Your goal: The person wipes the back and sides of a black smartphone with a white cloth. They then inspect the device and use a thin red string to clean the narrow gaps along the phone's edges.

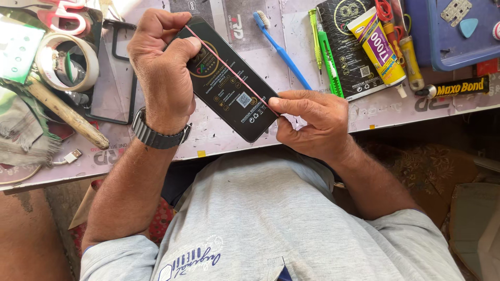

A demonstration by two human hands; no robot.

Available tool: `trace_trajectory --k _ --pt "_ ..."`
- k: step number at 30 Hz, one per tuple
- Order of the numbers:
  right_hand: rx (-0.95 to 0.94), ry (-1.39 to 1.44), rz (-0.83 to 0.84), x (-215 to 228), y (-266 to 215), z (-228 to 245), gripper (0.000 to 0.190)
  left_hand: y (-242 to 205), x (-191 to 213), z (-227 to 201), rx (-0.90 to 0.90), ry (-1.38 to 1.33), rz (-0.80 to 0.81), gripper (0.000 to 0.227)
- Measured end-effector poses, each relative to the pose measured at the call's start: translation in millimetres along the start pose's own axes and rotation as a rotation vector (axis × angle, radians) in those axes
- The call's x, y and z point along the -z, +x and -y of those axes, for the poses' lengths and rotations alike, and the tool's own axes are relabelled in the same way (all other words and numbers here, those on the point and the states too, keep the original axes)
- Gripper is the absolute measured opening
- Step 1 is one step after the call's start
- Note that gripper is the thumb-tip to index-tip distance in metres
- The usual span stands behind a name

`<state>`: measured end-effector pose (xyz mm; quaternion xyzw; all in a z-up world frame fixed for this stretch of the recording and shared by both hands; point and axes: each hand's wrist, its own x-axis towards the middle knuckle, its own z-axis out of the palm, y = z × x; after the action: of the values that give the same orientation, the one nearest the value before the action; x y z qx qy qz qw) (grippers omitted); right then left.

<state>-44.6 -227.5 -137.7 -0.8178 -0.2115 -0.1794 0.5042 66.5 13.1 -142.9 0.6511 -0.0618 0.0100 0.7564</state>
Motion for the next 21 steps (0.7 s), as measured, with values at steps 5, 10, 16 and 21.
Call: trace_trajectory --k 5,10,16,21 --pt "-0.003 -0.013 -0.020 -3 -5 -3 0.030 1 -1 2 -0.032 0.084 0.002 0.020" --pt "-0.005 0.025 0.005 -7 -11 -4 0.033 4 -1 0 -0.047 0.017 0.056 0.021" --pt "-0.343 0.812 0.172 3 -19 6 0.061 -5 -1 -13 0.030 -0.034 0.455 0.017" --pt "-0.517 1.192 0.332 10 -24 -1 0.055 -40 -13 -17 0.346 -0.195 0.730 0.029"
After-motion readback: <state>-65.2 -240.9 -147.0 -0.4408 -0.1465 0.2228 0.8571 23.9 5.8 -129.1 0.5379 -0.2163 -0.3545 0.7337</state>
